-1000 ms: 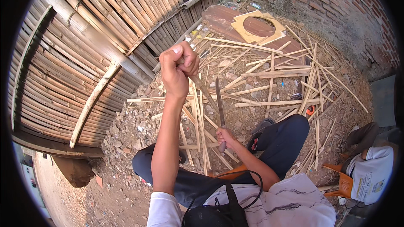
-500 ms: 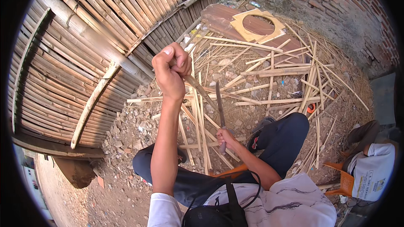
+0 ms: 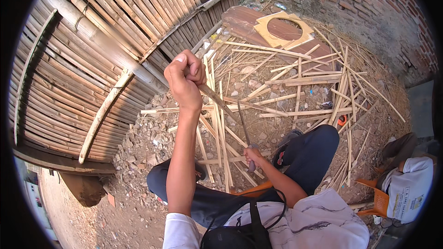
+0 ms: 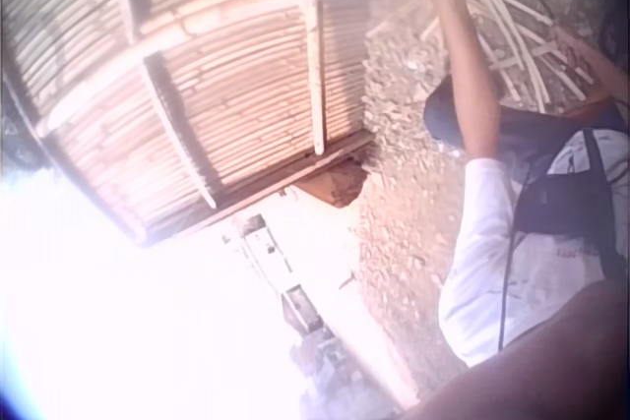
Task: The person sits on the ground and uses a metal file to sharpen the ends of thin wooden sticks. They hold each stick in one hand and rub the file along the tip to create a point, repeating this process for multiple sticks.
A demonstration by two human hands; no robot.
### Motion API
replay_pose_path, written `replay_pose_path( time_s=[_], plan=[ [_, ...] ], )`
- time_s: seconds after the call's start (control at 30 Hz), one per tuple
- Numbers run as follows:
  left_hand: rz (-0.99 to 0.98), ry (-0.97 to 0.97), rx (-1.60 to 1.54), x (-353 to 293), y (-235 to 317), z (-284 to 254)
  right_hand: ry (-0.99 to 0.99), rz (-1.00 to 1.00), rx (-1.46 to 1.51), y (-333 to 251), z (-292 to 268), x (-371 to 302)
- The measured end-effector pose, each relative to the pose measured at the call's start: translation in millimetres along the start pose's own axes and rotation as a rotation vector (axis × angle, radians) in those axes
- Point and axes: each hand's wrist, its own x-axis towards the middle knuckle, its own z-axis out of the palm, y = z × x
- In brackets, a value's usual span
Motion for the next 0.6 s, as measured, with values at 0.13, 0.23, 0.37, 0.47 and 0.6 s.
replay_pose_path(
  time_s=[0.13,0.23,0.37,0.47,0.6],
  plan=[
    [-0.001,0.007,0.008,1,-1,-6,-0.039,-0.159,-0.064,-27,23,-22],
    [-0.013,-0.024,-0.006,-1,0,-7,-0.184,-0.298,-0.076,-44,32,-34],
    [-0.019,-0.027,-0.019,-2,-2,-3,-0.126,-0.172,-0.115,-22,8,-5],
    [-0.071,-0.082,-0.081,-1,4,-7,0.035,0.075,-0.155,15,-35,27],
    [-0.017,-0.060,-0.025,-7,0,-4,0.067,0.015,-0.100,13,-27,25]
  ],
)
